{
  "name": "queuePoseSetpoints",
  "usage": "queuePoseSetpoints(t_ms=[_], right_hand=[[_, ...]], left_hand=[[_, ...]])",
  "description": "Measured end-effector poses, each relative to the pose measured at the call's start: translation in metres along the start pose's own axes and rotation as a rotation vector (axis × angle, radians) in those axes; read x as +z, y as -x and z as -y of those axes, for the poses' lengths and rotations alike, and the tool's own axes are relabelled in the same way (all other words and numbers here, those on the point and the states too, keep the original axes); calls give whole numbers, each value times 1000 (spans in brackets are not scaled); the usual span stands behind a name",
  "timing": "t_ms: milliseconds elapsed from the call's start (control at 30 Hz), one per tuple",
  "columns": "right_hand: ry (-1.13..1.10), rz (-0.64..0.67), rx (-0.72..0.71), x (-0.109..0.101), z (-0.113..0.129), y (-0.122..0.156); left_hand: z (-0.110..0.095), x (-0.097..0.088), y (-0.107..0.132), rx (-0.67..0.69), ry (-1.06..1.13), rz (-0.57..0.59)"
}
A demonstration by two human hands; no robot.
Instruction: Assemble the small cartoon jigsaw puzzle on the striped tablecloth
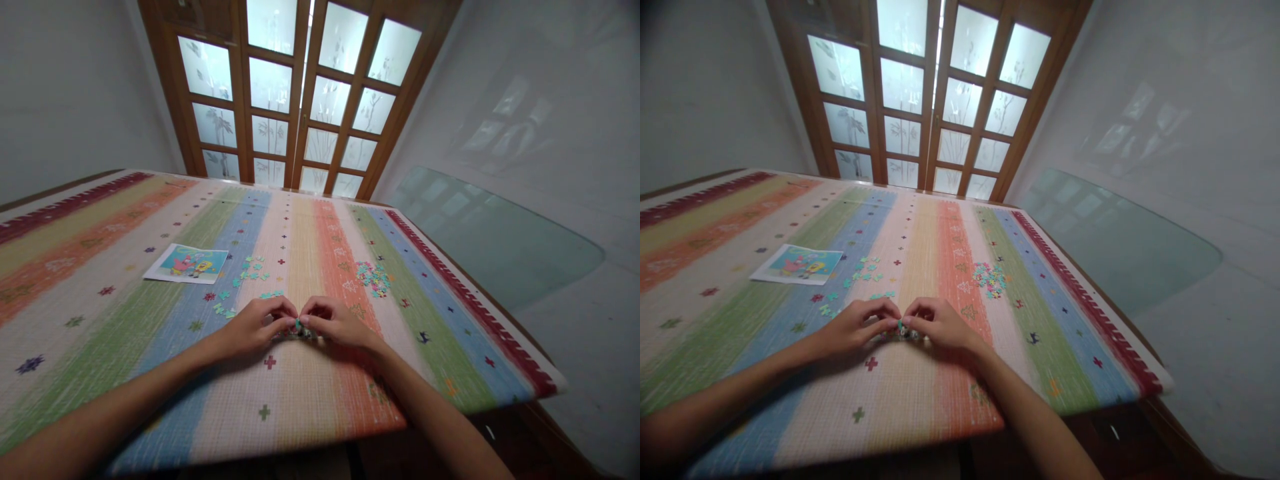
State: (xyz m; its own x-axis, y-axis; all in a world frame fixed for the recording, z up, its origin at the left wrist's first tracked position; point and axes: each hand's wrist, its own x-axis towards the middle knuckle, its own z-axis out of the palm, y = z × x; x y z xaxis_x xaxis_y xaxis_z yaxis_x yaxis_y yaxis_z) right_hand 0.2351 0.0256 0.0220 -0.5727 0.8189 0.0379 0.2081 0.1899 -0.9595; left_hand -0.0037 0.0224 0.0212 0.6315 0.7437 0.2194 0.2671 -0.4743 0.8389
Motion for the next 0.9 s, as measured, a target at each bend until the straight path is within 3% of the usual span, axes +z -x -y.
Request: queuePoseSetpoints(t_ms=[167,367,900], right_hand=[[45,-133,30,-26,-4,2],[214,-126,191,-53,-12,8],[469,-118,193,-50,-13,7]], left_hand=[[11,-8,8,137,-275,8],[15,-10,12,240,-390,89],[16,-6,14,253,-424,94]])
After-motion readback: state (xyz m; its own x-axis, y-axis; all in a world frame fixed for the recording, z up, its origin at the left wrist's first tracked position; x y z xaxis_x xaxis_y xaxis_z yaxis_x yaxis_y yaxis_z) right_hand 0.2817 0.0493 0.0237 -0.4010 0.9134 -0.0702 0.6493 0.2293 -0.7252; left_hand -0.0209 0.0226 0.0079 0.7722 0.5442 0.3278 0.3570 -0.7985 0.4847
